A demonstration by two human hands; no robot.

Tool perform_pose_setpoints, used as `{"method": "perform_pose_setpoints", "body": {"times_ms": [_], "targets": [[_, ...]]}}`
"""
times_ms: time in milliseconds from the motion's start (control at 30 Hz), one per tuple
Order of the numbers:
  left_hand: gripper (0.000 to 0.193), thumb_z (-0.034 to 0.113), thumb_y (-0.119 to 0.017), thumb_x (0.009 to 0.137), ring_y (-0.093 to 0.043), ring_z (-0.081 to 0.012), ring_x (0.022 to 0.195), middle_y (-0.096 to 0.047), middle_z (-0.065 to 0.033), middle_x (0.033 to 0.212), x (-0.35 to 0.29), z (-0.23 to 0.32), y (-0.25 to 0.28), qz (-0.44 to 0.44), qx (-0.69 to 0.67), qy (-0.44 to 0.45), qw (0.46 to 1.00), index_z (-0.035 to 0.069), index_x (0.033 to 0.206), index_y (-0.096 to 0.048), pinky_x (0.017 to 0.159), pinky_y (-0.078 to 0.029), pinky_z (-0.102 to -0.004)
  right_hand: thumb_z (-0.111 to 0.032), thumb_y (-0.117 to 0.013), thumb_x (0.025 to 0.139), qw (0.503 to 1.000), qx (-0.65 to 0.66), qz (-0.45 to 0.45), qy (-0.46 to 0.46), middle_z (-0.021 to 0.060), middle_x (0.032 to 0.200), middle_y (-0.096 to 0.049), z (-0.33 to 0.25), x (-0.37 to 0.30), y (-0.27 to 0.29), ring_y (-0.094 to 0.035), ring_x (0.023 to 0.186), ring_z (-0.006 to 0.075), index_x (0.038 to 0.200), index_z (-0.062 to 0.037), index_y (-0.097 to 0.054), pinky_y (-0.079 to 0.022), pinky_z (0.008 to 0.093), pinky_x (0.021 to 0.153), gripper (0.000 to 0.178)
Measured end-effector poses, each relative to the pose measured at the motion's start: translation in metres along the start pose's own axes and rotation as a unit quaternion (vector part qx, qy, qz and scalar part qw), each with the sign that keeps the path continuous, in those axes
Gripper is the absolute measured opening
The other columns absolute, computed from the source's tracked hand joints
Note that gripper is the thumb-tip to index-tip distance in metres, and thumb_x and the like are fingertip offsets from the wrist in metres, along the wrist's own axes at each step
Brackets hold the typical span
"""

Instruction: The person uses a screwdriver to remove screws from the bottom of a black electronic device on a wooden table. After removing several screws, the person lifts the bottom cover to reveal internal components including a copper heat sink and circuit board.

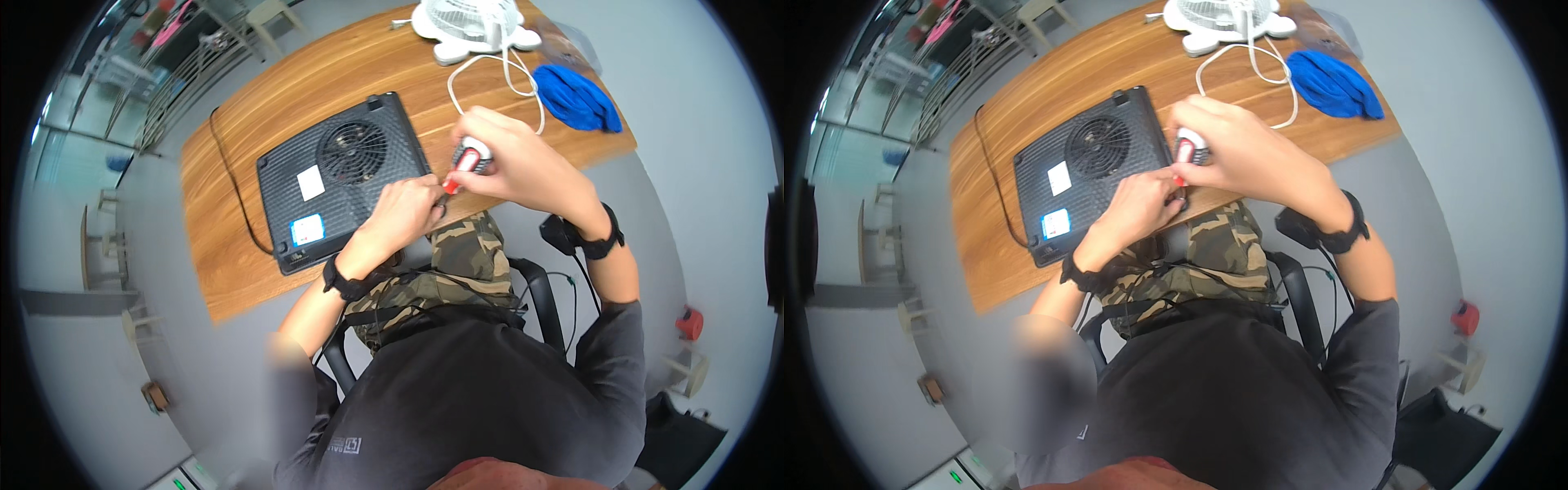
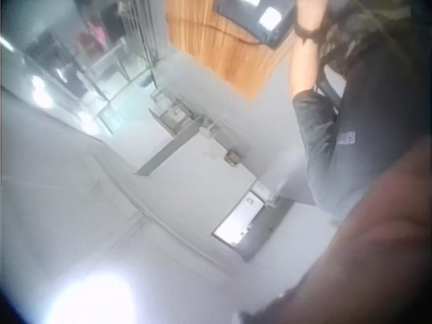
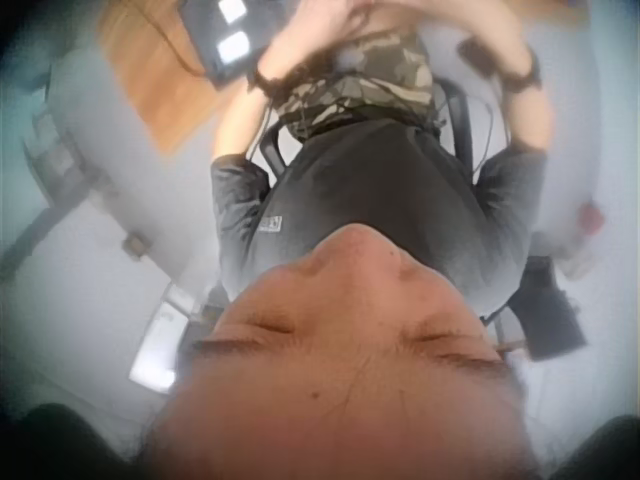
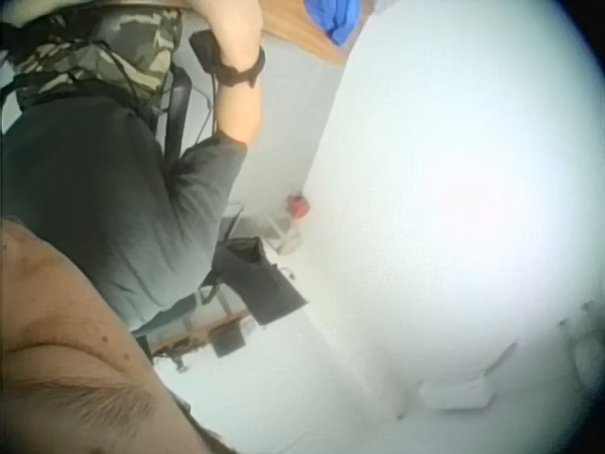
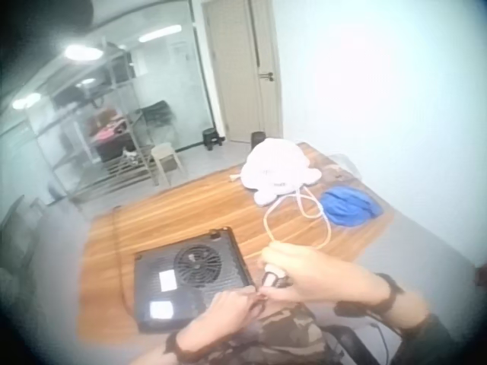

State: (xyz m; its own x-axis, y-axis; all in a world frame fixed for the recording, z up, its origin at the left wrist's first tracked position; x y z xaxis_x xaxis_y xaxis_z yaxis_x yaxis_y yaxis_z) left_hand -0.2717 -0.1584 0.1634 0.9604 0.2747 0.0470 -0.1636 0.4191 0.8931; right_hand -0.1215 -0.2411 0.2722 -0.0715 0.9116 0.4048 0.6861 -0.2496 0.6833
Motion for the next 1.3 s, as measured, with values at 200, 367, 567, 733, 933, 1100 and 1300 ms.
{"method": "perform_pose_setpoints", "body": {"times_ms": [200, 367, 567, 733, 933, 1100, 1300], "targets": [[0.014, 0.014, -0.071, 0.092, -0.067, -0.0394, 0.085, -0.063, -0.0162, 0.090, -0.016, -0.012, 0.046, 0.125, -0.050, 0.012, 0.991, 0.001, 0.091, -0.065, 0.072, -0.055, -0.0479, -0.007, -0.082, 0.082, 0.995, -0.006, 0.089, -0.047, 0.0091, 0.091, -0.062, -0.007, 0.003, 0.021, -0.063, 0.080, 0.0212, 0.105, -0.0011, -0.061, -0.051, 0.0318, 0.072, 0.032], [0.019, 0.019, -0.068, 0.097, -0.068, -0.0400, 0.085, -0.069, -0.0196, 0.088, -0.106, -0.089, 0.104, 0.274, 0.018, 0.166, 0.947, 0.000, 0.091, -0.068, 0.075, -0.055, -0.0458, -0.008, -0.083, 0.086, 0.986, 0.064, 0.128, -0.089, 0.0012, 0.091, -0.063, -0.009, 0.026, 0.008, -0.059, 0.081, 0.0062, 0.107, -0.0017, -0.062, -0.050, 0.0222, 0.069, 0.029], [0.033, 0.028, -0.052, 0.105, -0.067, -0.0482, 0.098, -0.072, -0.0262, 0.100, -0.252, -0.198, 0.094, 0.185, 0.152, 0.449, 0.861, 0.000, 0.095, -0.068, 0.084, -0.054, -0.0579, -0.017, -0.083, 0.089, 0.992, 0.045, 0.107, -0.049, 0.0049, 0.090, -0.067, 0.004, 0.071, -0.012, -0.063, 0.078, 0.0098, 0.109, -0.0013, -0.063, -0.053, 0.0262, 0.067, 0.032], [0.029, 0.026, -0.049, 0.106, -0.066, -0.0486, 0.097, -0.068, -0.0262, 0.105, -0.263, -0.213, 0.076, 0.165, 0.159, 0.443, 0.867, 0.001, 0.102, -0.063, 0.085, -0.053, -0.0583, -0.021, -0.082, 0.091, 0.993, -0.046, 0.098, -0.039, 0.0121, 0.088, -0.069, 0.021, 0.114, 0.001, -0.069, 0.080, 0.0193, 0.108, 0.0007, -0.062, -0.055, 0.0316, 0.071, 0.034], [0.023, 0.019, -0.050, 0.106, -0.062, -0.0481, 0.100, -0.064, -0.0253, 0.108, -0.296, -0.238, 0.090, 0.231, 0.119, 0.448, 0.856, -0.002, 0.102, -0.058, 0.085, -0.050, -0.0543, -0.023, -0.082, 0.091, 0.991, -0.081, 0.098, -0.050, 0.0125, 0.090, -0.071, 0.055, 0.141, 0.001, -0.072, 0.083, 0.0225, 0.107, -0.0001, -0.059, -0.056, 0.0339, 0.073, 0.035], [0.010, 0.008, -0.057, 0.102, -0.062, -0.0490, 0.090, -0.060, -0.0235, 0.104, -0.310, -0.237, 0.097, 0.256, 0.225, 0.437, 0.832, -0.002, 0.101, -0.057, 0.075, -0.052, -0.0542, -0.022, -0.081, 0.092, 0.991, -0.085, 0.098, -0.015, 0.0139, 0.092, -0.069, 0.091, 0.151, -0.006, -0.070, 0.083, 0.0256, 0.109, 0.0000, -0.060, -0.055, 0.0355, 0.075, 0.034], [0.016, 0.006, -0.062, 0.100, -0.065, -0.0447, 0.092, -0.065, -0.0229, 0.103, -0.319, -0.239, 0.099, 0.287, 0.215, 0.435, 0.826, -0.003, 0.111, -0.070, 0.080, -0.053, -0.0496, -0.022, -0.082, 0.089, 0.992, -0.075, 0.104, -0.002, 0.0136, 0.090, -0.066, 0.104, 0.163, -0.013, -0.067, 0.087, 0.0324, 0.099, 0.0010, -0.057, -0.053, 0.0413, 0.078, 0.035]]}}
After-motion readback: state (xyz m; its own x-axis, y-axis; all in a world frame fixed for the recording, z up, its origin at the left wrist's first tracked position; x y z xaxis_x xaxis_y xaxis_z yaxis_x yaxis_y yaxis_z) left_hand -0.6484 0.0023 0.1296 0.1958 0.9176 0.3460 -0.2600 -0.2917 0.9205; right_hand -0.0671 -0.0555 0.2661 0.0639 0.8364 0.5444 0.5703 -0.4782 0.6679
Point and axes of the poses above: each hand's wrist, its own x-axis towards the middle knuckle, its own y-axis out of the back of the hand, z = x × y, the point moved 5 cm from there along x, towards the middle knuckle
